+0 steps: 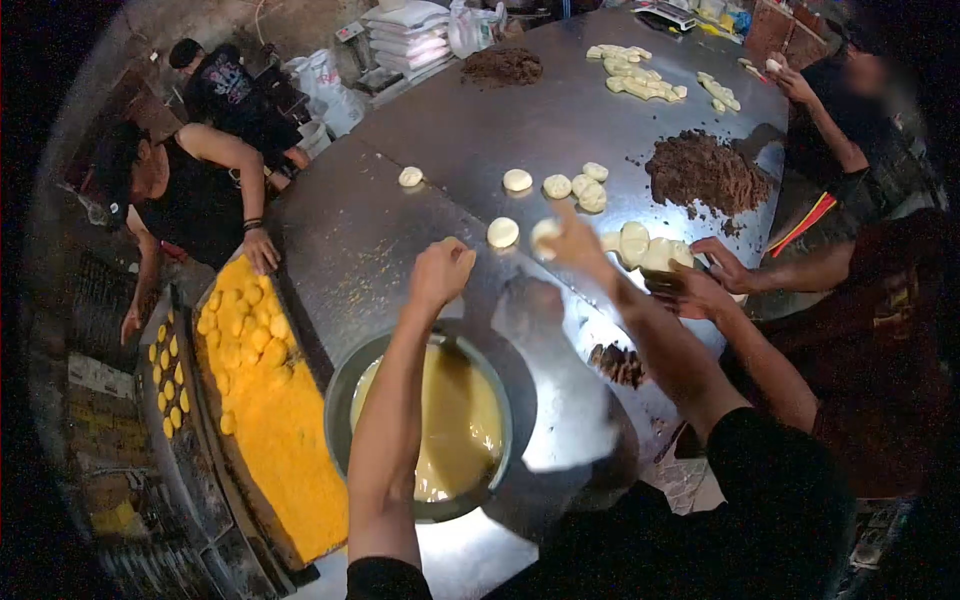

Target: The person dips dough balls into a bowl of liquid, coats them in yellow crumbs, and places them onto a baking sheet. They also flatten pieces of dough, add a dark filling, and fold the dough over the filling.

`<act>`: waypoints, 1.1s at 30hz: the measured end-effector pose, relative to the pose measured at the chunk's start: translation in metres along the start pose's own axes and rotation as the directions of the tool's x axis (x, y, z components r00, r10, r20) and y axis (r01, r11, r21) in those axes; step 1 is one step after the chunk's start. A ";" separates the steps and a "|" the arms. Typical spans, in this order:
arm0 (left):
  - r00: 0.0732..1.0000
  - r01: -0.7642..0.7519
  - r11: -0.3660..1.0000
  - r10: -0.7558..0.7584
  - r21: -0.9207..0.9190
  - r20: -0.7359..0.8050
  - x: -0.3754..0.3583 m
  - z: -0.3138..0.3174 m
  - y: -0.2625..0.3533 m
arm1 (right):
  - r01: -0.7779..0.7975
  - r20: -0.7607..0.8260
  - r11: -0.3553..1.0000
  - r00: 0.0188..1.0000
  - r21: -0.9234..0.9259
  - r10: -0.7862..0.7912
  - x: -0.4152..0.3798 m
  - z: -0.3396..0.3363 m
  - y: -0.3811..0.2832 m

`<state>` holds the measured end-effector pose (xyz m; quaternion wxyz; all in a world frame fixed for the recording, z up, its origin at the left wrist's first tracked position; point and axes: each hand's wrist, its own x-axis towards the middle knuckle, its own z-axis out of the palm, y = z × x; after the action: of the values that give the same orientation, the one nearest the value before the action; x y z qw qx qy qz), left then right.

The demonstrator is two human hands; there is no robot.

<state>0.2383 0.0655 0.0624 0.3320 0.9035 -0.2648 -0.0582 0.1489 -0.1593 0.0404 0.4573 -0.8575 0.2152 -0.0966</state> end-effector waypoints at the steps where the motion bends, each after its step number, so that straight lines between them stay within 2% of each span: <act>1: 0.999 0.004 0.999 -0.006 0.048 0.039 0.025 0.018 -0.006 | -0.005 -0.105 0.999 0.994 -0.054 -0.001 0.044 -0.015 0.028; 2: 0.999 -0.002 0.999 0.000 0.043 0.036 0.047 0.035 -0.009 | -0.012 -0.209 0.994 0.978 -0.108 -0.011 0.093 -0.027 0.062; 4: 0.981 0.156 0.963 -0.176 0.219 0.076 0.081 0.069 -0.015 | -0.152 -0.397 0.934 0.918 -0.322 0.012 0.159 -0.053 0.097; 5: 0.978 0.174 0.964 -0.193 0.199 0.082 0.094 0.085 -0.023 | -0.150 -0.401 0.933 0.916 -0.328 0.006 0.169 -0.067 0.100; 6: 0.979 0.172 0.966 -0.190 0.193 0.079 0.105 0.099 -0.029 | -0.306 -0.240 0.940 0.934 -0.150 0.266 0.175 -0.083 0.097; 7: 0.972 0.129 0.946 -0.180 0.297 0.150 0.113 0.110 -0.033 | -0.482 -0.023 0.876 0.876 0.000 0.482 0.181 -0.090 0.096; 8: 0.959 0.079 0.914 -0.178 0.397 0.220 0.118 0.120 -0.037 | -0.480 -0.021 0.878 0.877 0.000 0.479 0.184 -0.085 0.097; 9: 0.969 0.145 0.921 -0.206 0.360 0.135 0.104 0.105 -0.010 | -0.512 -0.021 0.856 0.857 0.074 0.514 0.181 -0.077 0.103; 10: 0.968 0.150 0.921 -0.210 0.360 0.134 0.112 0.105 -0.013 | -0.541 -0.018 0.828 0.836 0.147 0.549 0.184 -0.070 0.108; 11: 0.960 0.089 0.947 -0.165 0.308 0.228 0.121 0.103 -0.019 | 0.198 0.136 0.979 0.970 0.054 -0.203 0.221 -0.061 0.209; 12: 0.941 0.031 0.969 -0.112 0.247 0.320 0.129 0.101 -0.022 | 0.192 0.141 0.980 0.970 0.054 -0.198 0.220 -0.061 0.209; 14: 0.944 0.011 0.985 -0.068 0.173 0.322 0.148 0.095 -0.025 | 0.451 0.232 0.893 0.870 -0.017 -0.435 0.219 -0.069 0.206; 15: 0.976 0.044 0.993 -0.020 -0.109 0.215 0.161 0.099 -0.033 | -0.317 0.316 0.892 0.924 0.322 0.214 0.175 -0.080 0.114; 16: 0.995 0.040 0.920 -0.002 -0.389 0.097 0.176 0.107 -0.039 | -0.316 0.309 0.895 0.926 0.314 0.219 0.176 -0.080 0.124; 17: 0.995 0.032 0.917 0.007 -0.398 0.095 0.196 0.120 -0.048 | -0.084 0.282 0.965 0.959 0.247 0.011 0.181 -0.078 0.139; 18: 0.996 0.092 0.902 -0.075 -0.422 0.056 0.218 0.137 -0.060 | 0.157 0.277 0.973 0.940 0.170 -0.200 0.186 -0.078 0.153; 19: 0.987 0.148 0.884 -0.158 -0.443 0.014 0.228 0.141 -0.060 | 0.164 0.274 0.973 0.940 0.164 -0.205 0.192 -0.080 0.162; 20: 0.988 0.137 0.885 -0.153 -0.446 0.001 0.234 0.145 -0.060 | 0.056 0.312 0.976 0.943 0.209 -0.121 0.202 -0.081 0.168; 22: 0.962 0.271 0.791 -0.233 -0.548 0.140 0.223 0.145 -0.031 | -0.171 0.407 0.945 0.913 0.279 0.045 0.216 -0.080 0.175; 23: 0.938 0.337 0.793 -0.326 -0.507 0.114 0.214 0.135 -0.003 | -0.342 0.505 0.879 0.851 0.332 0.140 0.213 -0.081 0.155; 24: 0.940 0.332 0.794 -0.325 -0.509 0.105 0.213 0.134 0.010 | -0.334 0.505 0.882 0.853 0.333 0.132 0.229 -0.075 0.167; 25: 0.914 0.400 0.734 -0.276 -0.549 0.297 0.212 0.134 0.019 | 0.136 0.543 0.963 0.803 0.232 -0.244 0.257 -0.065 0.192; 26: 0.853 0.480 0.671 -0.207 -0.565 0.479 0.209 0.137 0.025 | 0.582 0.612 0.797 0.576 0.158 -0.542 0.271 -0.057 0.207; 27: 0.884 0.432 0.636 -0.158 -0.639 0.441 0.213 0.154 0.022 | -0.122 0.605 0.976 0.796 0.179 -0.012 0.237 -0.055 0.157; 28: 0.911 0.381 0.594 -0.110 -0.709 0.398 0.216 0.173 0.021 | -0.125 0.608 0.976 0.794 0.177 -0.008 0.221 -0.056 0.141; 29: 0.914 0.390 0.501 -0.114 -0.772 0.389 0.195 0.153 0.051 | 0.038 0.609 0.991 0.785 0.131 -0.111 0.211 -0.059 0.131; 30: 0.916 0.387 0.500 -0.112 -0.775 0.385 0.195 0.161 0.052 | 0.203 0.615 0.975 0.759 0.087 -0.213 0.199 -0.062 0.115; 31: 0.910 0.400 0.422 -0.082 -0.814 0.405 0.198 0.169 0.049 | -0.393 0.600 0.908 0.765 0.145 0.235 0.183 -0.060 0.081; 32: 0.905 0.413 0.341 -0.055 -0.844 0.421 0.201 0.175 0.046 | -0.382 0.603 0.913 0.765 0.144 0.225 0.176 -0.062 0.079; 33: 0.915 0.397 0.307 -0.054 -0.865 0.400 0.192 0.169 0.050 | -0.395 0.598 0.871 0.786 0.291 0.157 0.169 -0.063 0.085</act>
<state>0.3323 -0.1622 -0.0228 0.7318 0.5569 -0.0987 -0.3802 0.2519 -0.3255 0.0004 0.6745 -0.6933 0.1742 0.1845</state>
